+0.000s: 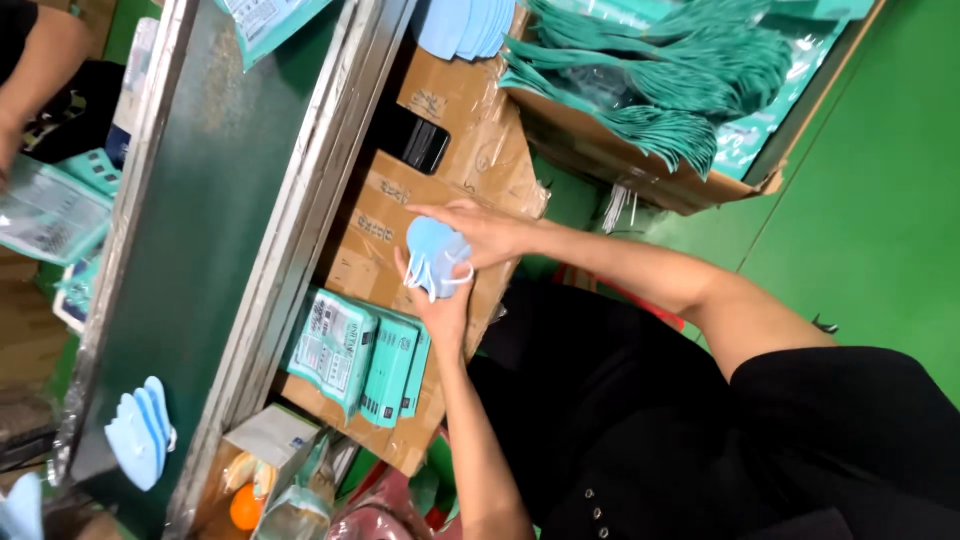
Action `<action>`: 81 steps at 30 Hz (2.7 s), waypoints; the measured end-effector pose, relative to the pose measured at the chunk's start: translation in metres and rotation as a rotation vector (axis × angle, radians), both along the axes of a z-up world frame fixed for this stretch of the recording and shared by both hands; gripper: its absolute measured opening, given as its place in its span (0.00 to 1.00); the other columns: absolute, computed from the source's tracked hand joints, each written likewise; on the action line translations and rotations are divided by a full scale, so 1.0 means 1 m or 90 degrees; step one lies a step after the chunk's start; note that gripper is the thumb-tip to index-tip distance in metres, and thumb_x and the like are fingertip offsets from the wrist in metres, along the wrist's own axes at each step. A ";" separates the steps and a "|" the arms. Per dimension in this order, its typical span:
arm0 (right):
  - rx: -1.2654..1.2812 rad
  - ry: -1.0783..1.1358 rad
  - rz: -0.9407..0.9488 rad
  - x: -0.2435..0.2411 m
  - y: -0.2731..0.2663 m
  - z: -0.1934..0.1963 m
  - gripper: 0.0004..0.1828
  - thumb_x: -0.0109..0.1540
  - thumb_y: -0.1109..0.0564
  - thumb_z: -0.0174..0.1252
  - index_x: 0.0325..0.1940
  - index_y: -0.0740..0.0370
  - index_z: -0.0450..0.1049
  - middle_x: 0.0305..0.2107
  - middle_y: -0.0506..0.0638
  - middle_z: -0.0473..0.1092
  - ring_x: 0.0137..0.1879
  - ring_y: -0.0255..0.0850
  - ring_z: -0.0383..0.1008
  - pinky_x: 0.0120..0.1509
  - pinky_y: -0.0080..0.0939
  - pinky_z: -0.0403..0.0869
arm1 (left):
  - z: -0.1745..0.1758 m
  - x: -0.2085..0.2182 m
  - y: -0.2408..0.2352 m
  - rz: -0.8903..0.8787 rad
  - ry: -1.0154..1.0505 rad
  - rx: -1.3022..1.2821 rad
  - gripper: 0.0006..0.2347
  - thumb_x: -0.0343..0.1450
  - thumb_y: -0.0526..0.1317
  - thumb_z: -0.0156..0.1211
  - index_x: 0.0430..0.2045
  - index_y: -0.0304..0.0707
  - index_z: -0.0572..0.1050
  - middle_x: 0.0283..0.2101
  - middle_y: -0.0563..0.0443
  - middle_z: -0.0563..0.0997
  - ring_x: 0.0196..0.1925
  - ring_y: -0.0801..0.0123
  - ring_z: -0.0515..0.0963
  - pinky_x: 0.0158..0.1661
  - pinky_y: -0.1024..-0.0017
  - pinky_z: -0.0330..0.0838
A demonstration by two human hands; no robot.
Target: The person picks up face masks from a conveyor belt, inserts them into plastic packets by hand, and places the filled packets onto a stack on the work surface.
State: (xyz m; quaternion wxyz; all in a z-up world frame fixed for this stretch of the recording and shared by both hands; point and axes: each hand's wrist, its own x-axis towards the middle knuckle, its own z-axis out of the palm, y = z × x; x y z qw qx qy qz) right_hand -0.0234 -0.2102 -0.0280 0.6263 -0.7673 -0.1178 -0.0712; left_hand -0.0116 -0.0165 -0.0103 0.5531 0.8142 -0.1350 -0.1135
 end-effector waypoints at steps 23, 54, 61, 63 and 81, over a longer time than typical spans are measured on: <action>0.057 -0.025 -0.026 0.001 0.010 -0.020 0.67 0.46 0.46 0.74 0.81 0.55 0.42 0.62 0.60 0.66 0.68 0.58 0.61 0.74 0.57 0.57 | -0.032 0.007 0.019 0.060 -0.081 0.063 0.30 0.63 0.35 0.73 0.60 0.25 0.68 0.58 0.40 0.76 0.57 0.62 0.78 0.57 0.66 0.74; -0.091 -0.150 -0.239 -0.011 0.049 -0.021 0.17 0.66 0.56 0.58 0.55 0.68 0.70 0.50 0.59 0.71 0.61 0.53 0.69 0.72 0.54 0.61 | 0.093 0.004 0.178 0.031 -0.244 0.383 0.10 0.70 0.34 0.65 0.44 0.33 0.81 0.44 0.44 0.83 0.47 0.56 0.82 0.50 0.64 0.74; -0.109 -0.094 -0.272 0.005 0.047 -0.030 0.17 0.67 0.54 0.58 0.55 0.68 0.70 0.46 0.60 0.71 0.57 0.57 0.69 0.66 0.53 0.66 | 0.080 0.039 0.199 -0.005 -0.147 0.386 0.09 0.65 0.34 0.68 0.38 0.34 0.83 0.41 0.46 0.85 0.39 0.61 0.85 0.41 0.68 0.78; -0.048 0.045 -0.274 0.008 0.047 -0.021 0.18 0.68 0.52 0.57 0.57 0.66 0.70 0.42 0.60 0.72 0.51 0.55 0.73 0.57 0.51 0.70 | 0.084 0.040 0.196 -0.026 -0.096 0.423 0.11 0.64 0.34 0.67 0.39 0.36 0.83 0.41 0.47 0.84 0.36 0.62 0.85 0.39 0.68 0.79; 0.381 0.123 0.144 0.031 0.198 0.041 0.28 0.65 0.46 0.62 0.64 0.65 0.73 0.56 0.56 0.75 0.65 0.45 0.74 0.70 0.44 0.72 | 0.016 0.033 0.272 0.041 -0.152 0.341 0.19 0.69 0.38 0.62 0.54 0.25 0.72 0.51 0.37 0.79 0.51 0.57 0.80 0.49 0.63 0.73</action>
